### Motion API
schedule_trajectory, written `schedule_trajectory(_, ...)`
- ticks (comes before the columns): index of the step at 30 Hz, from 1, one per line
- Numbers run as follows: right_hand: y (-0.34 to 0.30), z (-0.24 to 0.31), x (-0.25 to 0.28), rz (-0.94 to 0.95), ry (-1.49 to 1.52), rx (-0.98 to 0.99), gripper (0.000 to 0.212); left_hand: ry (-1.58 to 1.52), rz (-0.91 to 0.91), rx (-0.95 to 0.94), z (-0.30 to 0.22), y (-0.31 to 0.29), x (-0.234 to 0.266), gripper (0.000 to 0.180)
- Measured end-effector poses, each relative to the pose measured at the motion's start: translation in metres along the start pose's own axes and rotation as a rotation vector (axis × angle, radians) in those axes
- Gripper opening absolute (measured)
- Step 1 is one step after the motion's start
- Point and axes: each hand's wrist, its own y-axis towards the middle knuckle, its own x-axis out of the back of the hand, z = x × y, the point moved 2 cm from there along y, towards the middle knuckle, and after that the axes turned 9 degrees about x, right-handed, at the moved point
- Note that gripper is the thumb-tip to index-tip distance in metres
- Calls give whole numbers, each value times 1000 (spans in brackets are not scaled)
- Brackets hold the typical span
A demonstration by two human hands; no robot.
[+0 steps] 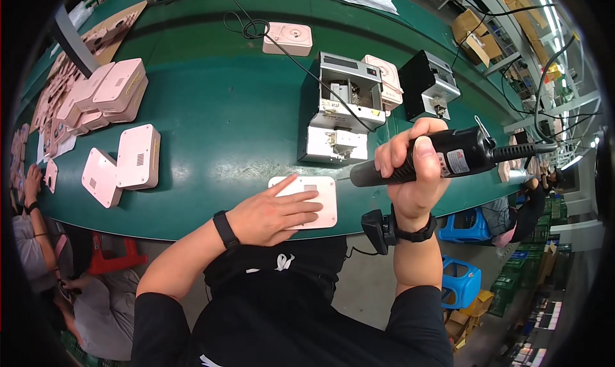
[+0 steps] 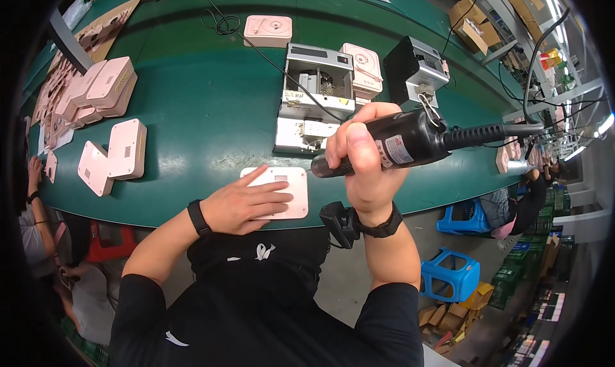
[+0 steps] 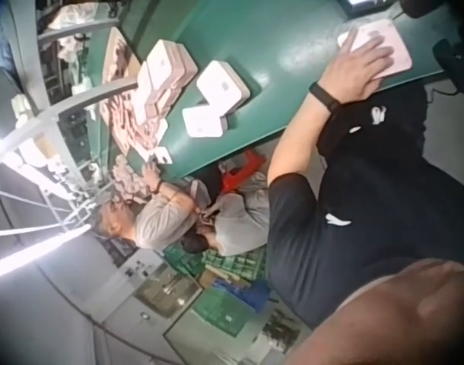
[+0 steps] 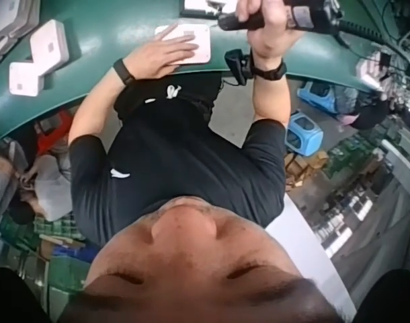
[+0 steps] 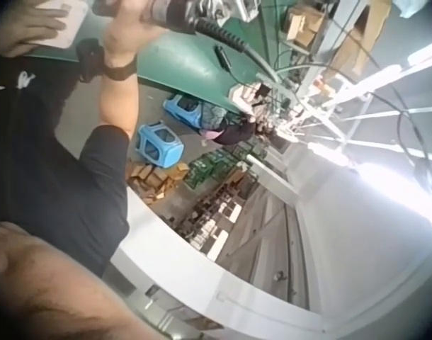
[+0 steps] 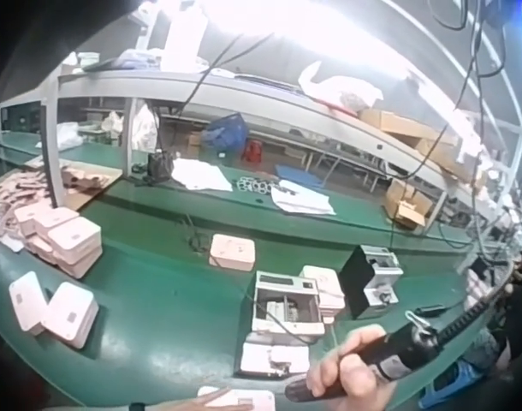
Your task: The person assembles pink devices by placing them on a work surface and using a power screwdriver to drive screws into the back panels. After securing the screws, they move each completed device to the side and repeat the process.
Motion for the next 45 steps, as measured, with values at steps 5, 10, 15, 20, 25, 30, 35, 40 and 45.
schedule_trajectory(5, -1, -6, 4, -33, -44, -29, 18, 9, 11, 11, -2, 8, 0, 44)
schedule_trajectory(10, -8, -30, 4, -49, -72, -62, 16, 42, 0, 12, -5, 10, -2, 43)
schedule_trajectory(15, 1, -40, 5, -80, -53, -88, 16, 95, -19, 4, -4, 12, -4, 41)
schedule_trajectory(20, -5, -44, 6, -38, -23, -118, 17, 112, -19, 6, -7, 9, -6, 39)
schedule_trajectory(25, -11, -34, 1, 30, -42, -95, 19, 111, -6, -3, -5, 12, -1, 41)
schedule_trajectory(30, 7, -8, 3, -29, 4, 41, 17, 54, -70, 41, -5, 6, -12, 46)
schedule_trajectory(35, 34, -27, -3, -109, -100, 60, 17, 78, -140, 111, -14, 13, -20, 52)
schedule_trajectory(40, 23, -24, -3, 9, -70, 2, 18, 59, -172, 154, -21, 15, -24, 53)
schedule_trajectory(45, 11, -35, -20, -25, 13, -21, 15, 73, -197, 157, -19, 15, -26, 51)
